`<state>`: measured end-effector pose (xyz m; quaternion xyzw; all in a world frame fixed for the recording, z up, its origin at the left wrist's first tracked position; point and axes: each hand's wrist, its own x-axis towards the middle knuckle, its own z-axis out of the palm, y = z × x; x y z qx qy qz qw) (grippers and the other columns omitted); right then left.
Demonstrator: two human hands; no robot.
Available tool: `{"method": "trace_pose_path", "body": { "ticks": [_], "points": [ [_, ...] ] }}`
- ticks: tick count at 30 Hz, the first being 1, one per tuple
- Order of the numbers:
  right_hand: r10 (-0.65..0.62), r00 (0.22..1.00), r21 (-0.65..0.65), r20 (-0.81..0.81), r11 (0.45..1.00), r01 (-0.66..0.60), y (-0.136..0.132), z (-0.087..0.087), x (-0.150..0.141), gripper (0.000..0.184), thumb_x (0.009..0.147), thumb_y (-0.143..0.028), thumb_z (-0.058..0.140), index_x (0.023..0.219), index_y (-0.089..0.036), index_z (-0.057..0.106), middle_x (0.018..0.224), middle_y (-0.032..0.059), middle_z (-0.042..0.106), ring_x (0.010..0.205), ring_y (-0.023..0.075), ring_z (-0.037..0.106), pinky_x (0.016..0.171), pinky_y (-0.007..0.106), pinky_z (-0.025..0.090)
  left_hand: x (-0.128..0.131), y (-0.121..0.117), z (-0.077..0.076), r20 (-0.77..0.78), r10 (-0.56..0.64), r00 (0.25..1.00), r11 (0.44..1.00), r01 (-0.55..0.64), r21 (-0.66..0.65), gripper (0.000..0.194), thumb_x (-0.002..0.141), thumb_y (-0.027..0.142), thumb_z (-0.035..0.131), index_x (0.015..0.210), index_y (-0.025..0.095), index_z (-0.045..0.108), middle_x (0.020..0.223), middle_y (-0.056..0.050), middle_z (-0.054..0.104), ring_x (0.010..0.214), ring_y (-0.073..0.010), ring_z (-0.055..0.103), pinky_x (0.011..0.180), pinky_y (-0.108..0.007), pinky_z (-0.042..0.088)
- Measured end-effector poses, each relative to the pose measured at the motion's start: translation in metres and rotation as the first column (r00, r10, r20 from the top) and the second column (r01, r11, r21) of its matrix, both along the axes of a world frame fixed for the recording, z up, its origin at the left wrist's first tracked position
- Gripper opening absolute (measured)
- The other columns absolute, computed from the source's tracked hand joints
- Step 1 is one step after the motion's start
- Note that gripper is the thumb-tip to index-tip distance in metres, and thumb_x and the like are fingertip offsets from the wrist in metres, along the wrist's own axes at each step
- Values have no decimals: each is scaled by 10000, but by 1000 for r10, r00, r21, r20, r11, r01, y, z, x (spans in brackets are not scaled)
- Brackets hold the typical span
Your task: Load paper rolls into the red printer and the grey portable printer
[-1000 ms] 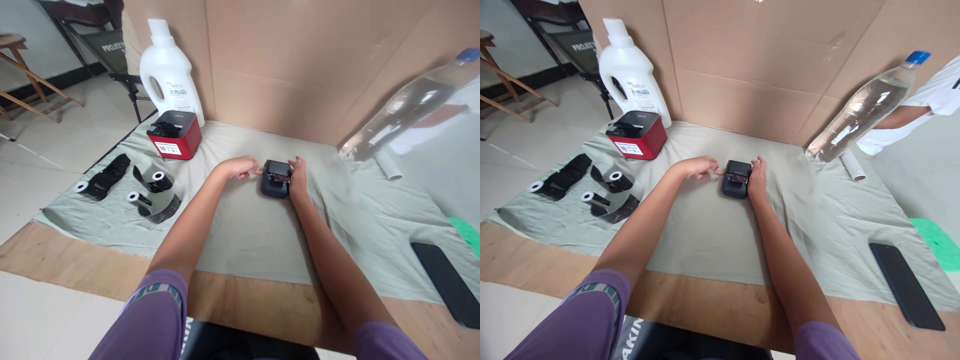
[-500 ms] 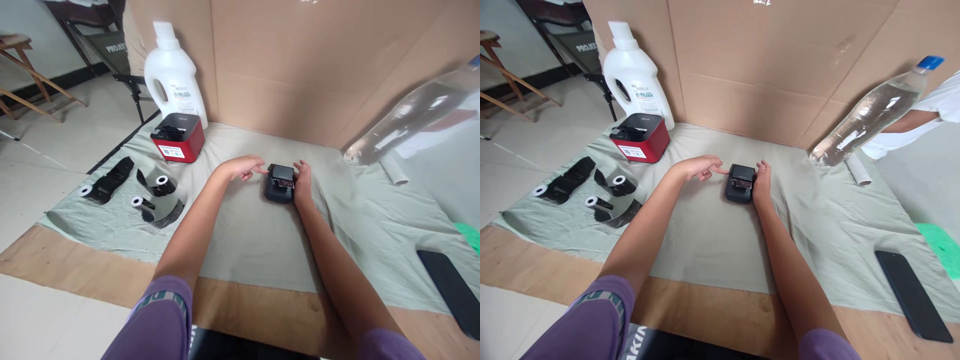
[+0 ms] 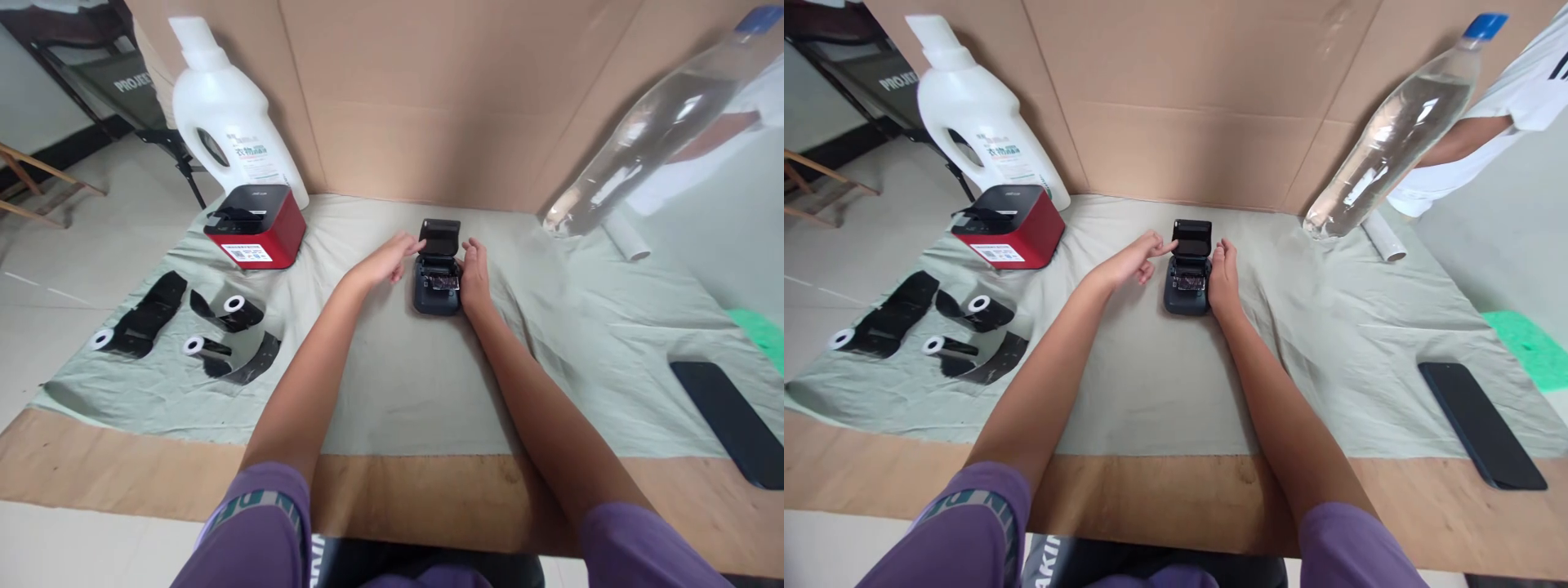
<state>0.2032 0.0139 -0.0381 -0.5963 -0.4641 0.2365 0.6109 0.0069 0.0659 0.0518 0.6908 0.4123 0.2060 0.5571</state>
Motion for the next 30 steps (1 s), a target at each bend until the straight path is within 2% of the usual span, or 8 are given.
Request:
{"method": "trace_pose_path", "body": {
  "ticks": [3,7,11,15,17,22,26,30],
  "points": [
    [21,1000,2,0,1000,-21,2,-1,1,703,946,-750,324,1460,-275,392,1521,138,450,1358,279,516,1109,514,440,11,2,-18,-38,21,999,1000,-20,14,355,957,583,399,1027,236,415,1289,-131,674,472,-97,442,530,-291,374],
    [23,1000,8,1,1000,-23,4,-3,2,738,936,-764,333,1467,-253,390,1526,144,438,1380,268,487,1140,490,416,22,-2,-24,34,118,992,993,-118,13,223,1012,447,322,1026,235,390,1374,-131,631,450,-72,363,508,-273,370],
    [2,1000,18,-8,1000,-2,5,-4,2,725,928,-766,365,1431,-246,420,1507,144,467,1396,276,466,1168,513,378,25,-3,-24,44,161,986,981,-165,107,162,996,386,405,998,225,420,1162,-86,709,528,-81,484,600,-251,430],
    [-10,1000,27,-20,1000,11,4,-3,0,706,936,-748,374,1404,-224,435,1494,163,481,1394,285,463,1180,520,354,26,10,-16,51,-69,996,944,48,327,176,951,369,500,915,196,502,923,-52,703,846,-151,673,811,-262,470],
    [-6,1000,27,-22,1000,6,4,-2,-1,692,942,-740,369,1395,-222,436,1491,164,484,1396,281,461,1186,517,346,30,19,-5,-110,-161,981,888,193,418,175,913,349,539,873,183,577,886,-54,707,887,-181,679,818,-276,466],
    [-9,999,38,-35,999,11,5,-4,-1,697,937,-734,366,1381,-202,439,1493,183,473,1403,289,448,1189,531,338,58,22,28,-706,-130,696,691,575,439,123,738,230,692,848,231,749,912,-55,749,891,-240,667,781,-300,447],
    [-15,1000,61,-9,998,15,5,-5,-1,649,939,-697,394,1372,-217,453,1460,170,507,1381,289,461,1196,530,316,79,10,40,-842,-70,535,640,672,373,307,676,176,728,961,271,792,989,-85,762,946,-293,673,768,-325,450],
    [-60,998,62,10,996,59,1,-1,-3,625,950,-671,372,1345,-198,473,1388,180,550,1311,288,510,1163,527,352,79,8,48,-822,-73,565,616,674,408,269,680,167,723,922,261,795,952,-67,768,935,-273,679,767,-316,459]
  ]
}}
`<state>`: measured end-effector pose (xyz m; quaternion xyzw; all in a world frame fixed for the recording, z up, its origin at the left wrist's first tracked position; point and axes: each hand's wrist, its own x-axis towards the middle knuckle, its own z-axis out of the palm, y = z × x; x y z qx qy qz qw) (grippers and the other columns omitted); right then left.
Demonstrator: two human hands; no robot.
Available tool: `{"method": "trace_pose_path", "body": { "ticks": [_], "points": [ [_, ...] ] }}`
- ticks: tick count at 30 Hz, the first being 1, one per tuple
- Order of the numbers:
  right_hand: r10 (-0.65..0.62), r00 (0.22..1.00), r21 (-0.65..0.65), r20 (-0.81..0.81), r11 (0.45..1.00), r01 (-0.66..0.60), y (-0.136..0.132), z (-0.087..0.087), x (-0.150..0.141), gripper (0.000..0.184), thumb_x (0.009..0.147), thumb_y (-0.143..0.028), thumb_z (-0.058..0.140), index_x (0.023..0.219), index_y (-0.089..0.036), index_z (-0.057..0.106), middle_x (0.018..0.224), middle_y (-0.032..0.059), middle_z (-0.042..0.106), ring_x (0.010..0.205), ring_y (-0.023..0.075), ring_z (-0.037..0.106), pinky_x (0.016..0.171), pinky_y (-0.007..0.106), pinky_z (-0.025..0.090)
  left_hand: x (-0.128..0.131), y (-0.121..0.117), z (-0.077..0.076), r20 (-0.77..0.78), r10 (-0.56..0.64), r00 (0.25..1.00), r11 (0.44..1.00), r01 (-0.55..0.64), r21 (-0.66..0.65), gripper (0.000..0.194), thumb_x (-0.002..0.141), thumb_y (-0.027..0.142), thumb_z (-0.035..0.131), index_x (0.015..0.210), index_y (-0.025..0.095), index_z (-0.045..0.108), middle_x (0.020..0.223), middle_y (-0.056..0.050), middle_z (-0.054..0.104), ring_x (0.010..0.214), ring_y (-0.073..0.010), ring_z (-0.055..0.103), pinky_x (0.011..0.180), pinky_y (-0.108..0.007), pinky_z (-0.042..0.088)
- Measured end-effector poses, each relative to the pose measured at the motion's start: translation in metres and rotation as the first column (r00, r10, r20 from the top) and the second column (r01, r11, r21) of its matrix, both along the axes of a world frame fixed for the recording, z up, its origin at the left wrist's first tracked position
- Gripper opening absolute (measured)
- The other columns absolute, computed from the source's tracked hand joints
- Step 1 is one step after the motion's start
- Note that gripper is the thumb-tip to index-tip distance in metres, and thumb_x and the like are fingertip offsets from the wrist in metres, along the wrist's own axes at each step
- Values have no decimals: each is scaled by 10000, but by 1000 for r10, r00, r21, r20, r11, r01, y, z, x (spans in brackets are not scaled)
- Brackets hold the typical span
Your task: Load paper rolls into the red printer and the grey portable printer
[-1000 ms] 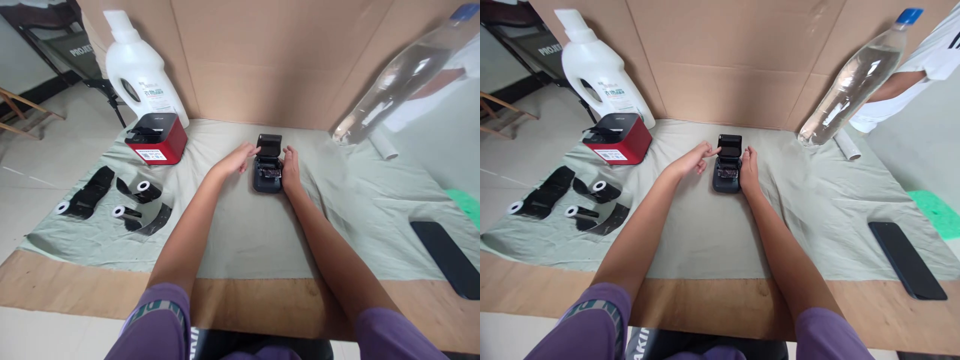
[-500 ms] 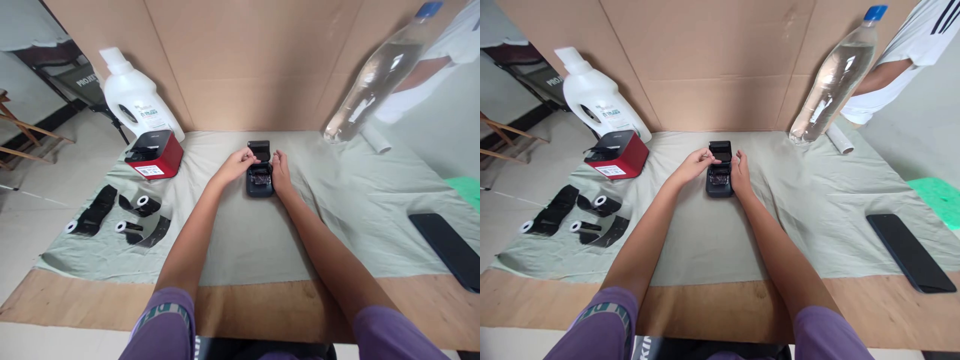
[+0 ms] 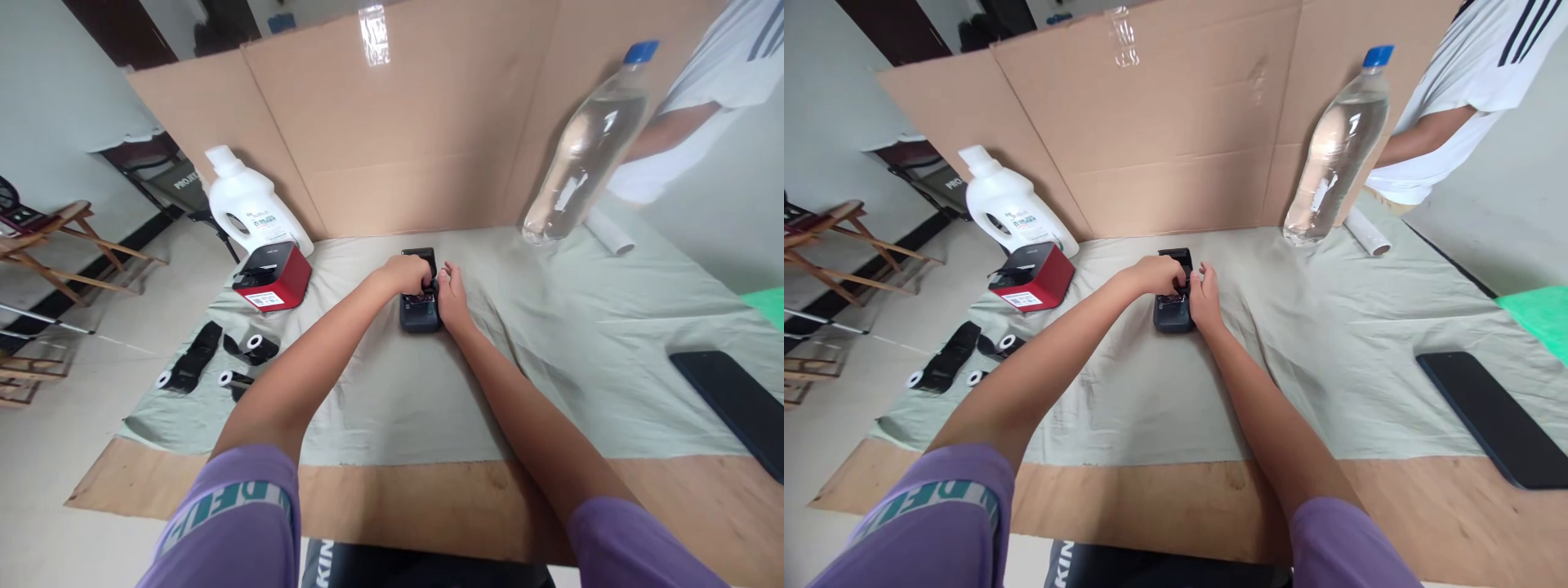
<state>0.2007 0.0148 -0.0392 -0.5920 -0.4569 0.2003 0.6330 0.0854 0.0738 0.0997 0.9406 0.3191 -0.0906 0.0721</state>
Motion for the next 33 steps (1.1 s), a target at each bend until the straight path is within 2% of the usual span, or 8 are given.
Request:
{"method": "trace_pose_path", "body": {
  "ticks": [4,7,9,12,16,21,27,33],
  "points": [
    [-29,999,-14,-14,999,29,-2,1,0,611,961,-654,354,1332,-185,480,1309,177,585,1225,282,562,1113,525,399,-36,-1,6,368,132,920,988,-92,-125,277,717,299,760,981,214,766,973,-58,765,907,-226,682,801,-296,491],
    [-40,997,-12,-71,999,39,1,0,0,594,950,-655,371,1320,-206,490,1275,156,598,1180,275,585,1091,535,413,-88,-19,-1,629,407,663,911,-238,-338,544,743,406,752,1223,160,680,1054,-94,740,820,-191,681,757,-292,525],
    [-53,994,-23,-98,998,51,3,-1,0,573,941,-649,392,1301,-219,506,1254,145,607,1175,275,587,1088,541,412,-133,-37,-11,651,566,506,824,-377,-423,656,750,451,730,1329,164,614,1133,-103,710,730,-174,675,658,-286,523],
    [-55,993,-22,-109,998,53,4,-2,0,552,935,-645,400,1278,-230,524,1229,132,623,1188,277,581,1084,541,414,-201,-63,-24,573,706,416,680,-624,-385,548,763,496,699,1229,210,670,1029,-65,726,738,-214,693,573,-280,486],
    [-66,991,-6,-120,998,66,7,-4,1,565,930,-666,395,1266,-236,541,1203,125,633,1167,282,597,1058,531,442,-269,-80,-24,532,720,446,558,-827,-61,499,766,538,695,1192,276,705,880,-33,710,878,-270,691,775,-326,519],
    [-58,988,10,-140,998,60,9,-6,0,599,929,-695,387,1269,-231,555,1210,133,626,1160,289,606,1010,487,483,-288,-73,-16,460,704,541,560,-821,107,493,844,538,594,1269,309,695,1042,-62,717,952,-290,669,836,-341,497],
    [-42,988,14,-146,999,44,7,-4,0,602,923,-711,387,1264,-243,550,1221,123,627,1167,290,599,1000,487,488,-271,-50,-35,368,695,618,658,-753,21,346,765,405,688,1079,268,736,1017,-55,748,959,-290,681,813,-332,491],
    [-55,986,-41,-157,998,49,6,-1,0,591,931,-686,395,1261,-223,553,1237,141,626,1176,297,599,1014,493,479,-269,-45,-45,331,735,592,634,-773,-26,340,736,366,712,1049,235,724,1106,-78,751,1058,-318,662,854,-362,488]
  ]
}}
